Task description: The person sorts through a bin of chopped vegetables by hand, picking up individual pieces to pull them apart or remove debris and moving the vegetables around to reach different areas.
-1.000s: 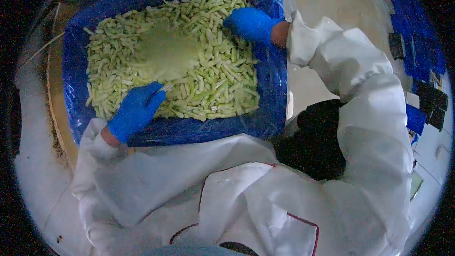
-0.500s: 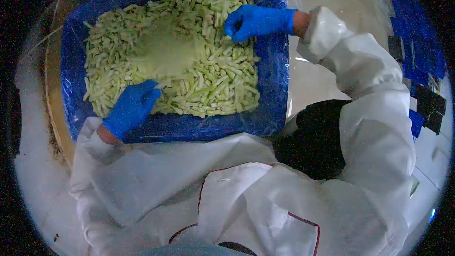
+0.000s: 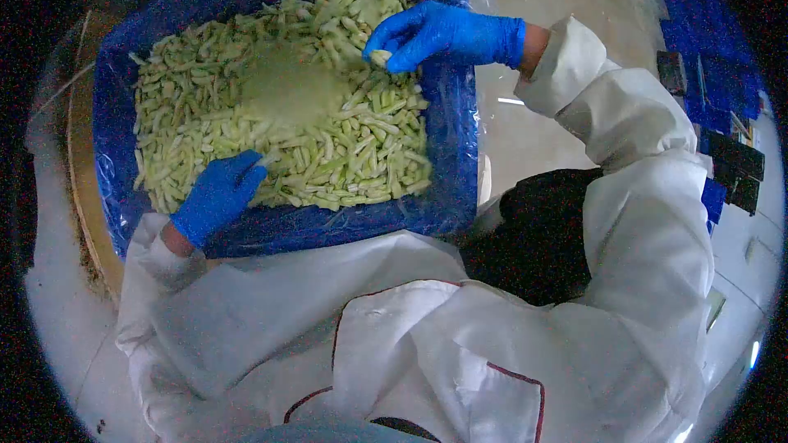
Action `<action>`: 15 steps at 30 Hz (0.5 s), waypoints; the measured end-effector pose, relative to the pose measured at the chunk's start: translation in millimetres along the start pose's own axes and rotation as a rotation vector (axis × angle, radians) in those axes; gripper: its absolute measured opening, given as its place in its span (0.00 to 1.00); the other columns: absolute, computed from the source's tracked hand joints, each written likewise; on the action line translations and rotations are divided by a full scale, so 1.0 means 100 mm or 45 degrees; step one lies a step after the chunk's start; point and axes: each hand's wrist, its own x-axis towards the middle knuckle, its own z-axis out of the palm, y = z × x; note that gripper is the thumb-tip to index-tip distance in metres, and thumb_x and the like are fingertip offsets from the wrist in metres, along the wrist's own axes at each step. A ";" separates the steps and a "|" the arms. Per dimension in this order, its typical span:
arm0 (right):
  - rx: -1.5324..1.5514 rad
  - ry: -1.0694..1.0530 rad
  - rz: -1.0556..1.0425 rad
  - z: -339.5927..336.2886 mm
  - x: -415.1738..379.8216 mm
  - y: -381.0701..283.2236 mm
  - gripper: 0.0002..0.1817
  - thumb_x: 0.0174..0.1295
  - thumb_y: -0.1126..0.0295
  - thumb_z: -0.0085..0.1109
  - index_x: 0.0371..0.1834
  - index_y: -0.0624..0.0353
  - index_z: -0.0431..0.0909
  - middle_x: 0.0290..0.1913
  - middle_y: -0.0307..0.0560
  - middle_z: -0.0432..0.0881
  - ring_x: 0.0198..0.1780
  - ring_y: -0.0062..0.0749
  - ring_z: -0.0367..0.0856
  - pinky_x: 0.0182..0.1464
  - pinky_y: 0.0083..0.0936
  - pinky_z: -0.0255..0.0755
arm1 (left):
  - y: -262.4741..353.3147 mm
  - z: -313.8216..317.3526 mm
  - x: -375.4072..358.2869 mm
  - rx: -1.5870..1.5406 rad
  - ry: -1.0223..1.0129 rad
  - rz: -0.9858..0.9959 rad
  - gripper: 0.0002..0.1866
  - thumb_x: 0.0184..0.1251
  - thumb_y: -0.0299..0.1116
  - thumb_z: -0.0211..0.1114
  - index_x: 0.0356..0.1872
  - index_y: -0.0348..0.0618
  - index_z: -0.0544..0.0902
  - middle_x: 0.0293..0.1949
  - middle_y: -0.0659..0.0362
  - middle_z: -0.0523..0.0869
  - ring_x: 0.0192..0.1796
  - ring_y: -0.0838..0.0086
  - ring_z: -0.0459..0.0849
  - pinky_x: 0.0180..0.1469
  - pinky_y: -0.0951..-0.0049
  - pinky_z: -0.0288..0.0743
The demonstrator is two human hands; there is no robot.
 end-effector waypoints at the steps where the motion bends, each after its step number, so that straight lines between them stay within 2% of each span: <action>1: -0.063 -0.034 0.005 -0.01 0.02 -0.01 0.16 0.55 0.66 0.65 0.45 0.62 0.79 0.38 0.39 0.81 0.39 0.20 0.77 0.48 0.19 0.70 | 0.05 -0.04 0.01 0.014 -0.050 -0.060 0.19 0.65 0.41 0.57 0.46 0.35 0.79 0.40 0.42 0.81 0.45 0.50 0.79 0.48 0.58 0.72; 2: -0.124 -0.070 0.011 -0.02 0.04 -0.03 0.17 0.55 0.66 0.65 0.46 0.62 0.79 0.37 0.38 0.81 0.39 0.19 0.76 0.48 0.19 0.70 | 0.08 -0.06 0.01 0.027 -0.102 -0.122 0.20 0.64 0.41 0.58 0.48 0.34 0.78 0.45 0.43 0.81 0.49 0.52 0.79 0.52 0.60 0.72; 5: -0.147 -0.078 0.043 0.01 0.06 -0.10 0.17 0.56 0.66 0.65 0.46 0.63 0.80 0.35 0.39 0.82 0.39 0.18 0.76 0.47 0.19 0.70 | 0.02 -0.03 0.02 0.038 -0.097 -0.131 0.20 0.64 0.42 0.58 0.48 0.34 0.78 0.46 0.43 0.81 0.49 0.52 0.79 0.53 0.60 0.72; 8: -0.052 -0.079 0.143 -0.01 0.04 -0.11 0.15 0.58 0.66 0.61 0.45 0.63 0.80 0.34 0.39 0.81 0.38 0.17 0.76 0.45 0.19 0.71 | -0.05 0.04 -0.02 0.034 0.118 0.137 0.17 0.64 0.40 0.56 0.44 0.35 0.79 0.32 0.41 0.82 0.36 0.48 0.80 0.39 0.55 0.73; 12: -0.115 -0.195 0.274 -0.14 -0.12 -0.26 0.14 0.61 0.67 0.57 0.45 0.65 0.79 0.36 0.40 0.80 0.37 0.20 0.74 0.41 0.21 0.71 | -0.14 0.09 -0.02 0.061 0.171 0.166 0.17 0.64 0.39 0.56 0.45 0.36 0.78 0.32 0.42 0.82 0.36 0.48 0.80 0.40 0.55 0.73; 14: -0.434 -0.189 -0.061 -0.31 -0.30 -0.19 0.16 0.58 0.67 0.54 0.45 0.66 0.79 0.34 0.40 0.79 0.35 0.21 0.73 0.40 0.21 0.70 | -0.19 0.09 -0.04 0.064 0.239 0.208 0.16 0.64 0.39 0.55 0.44 0.37 0.78 0.32 0.43 0.82 0.36 0.48 0.80 0.39 0.54 0.73; 15: -0.390 -0.093 0.081 -0.33 -0.44 -0.22 0.15 0.56 0.67 0.53 0.40 0.67 0.78 0.32 0.41 0.78 0.34 0.21 0.72 0.38 0.21 0.69 | -0.17 0.04 -0.06 0.073 0.144 0.105 0.17 0.64 0.40 0.56 0.46 0.37 0.78 0.36 0.43 0.82 0.40 0.49 0.79 0.44 0.56 0.72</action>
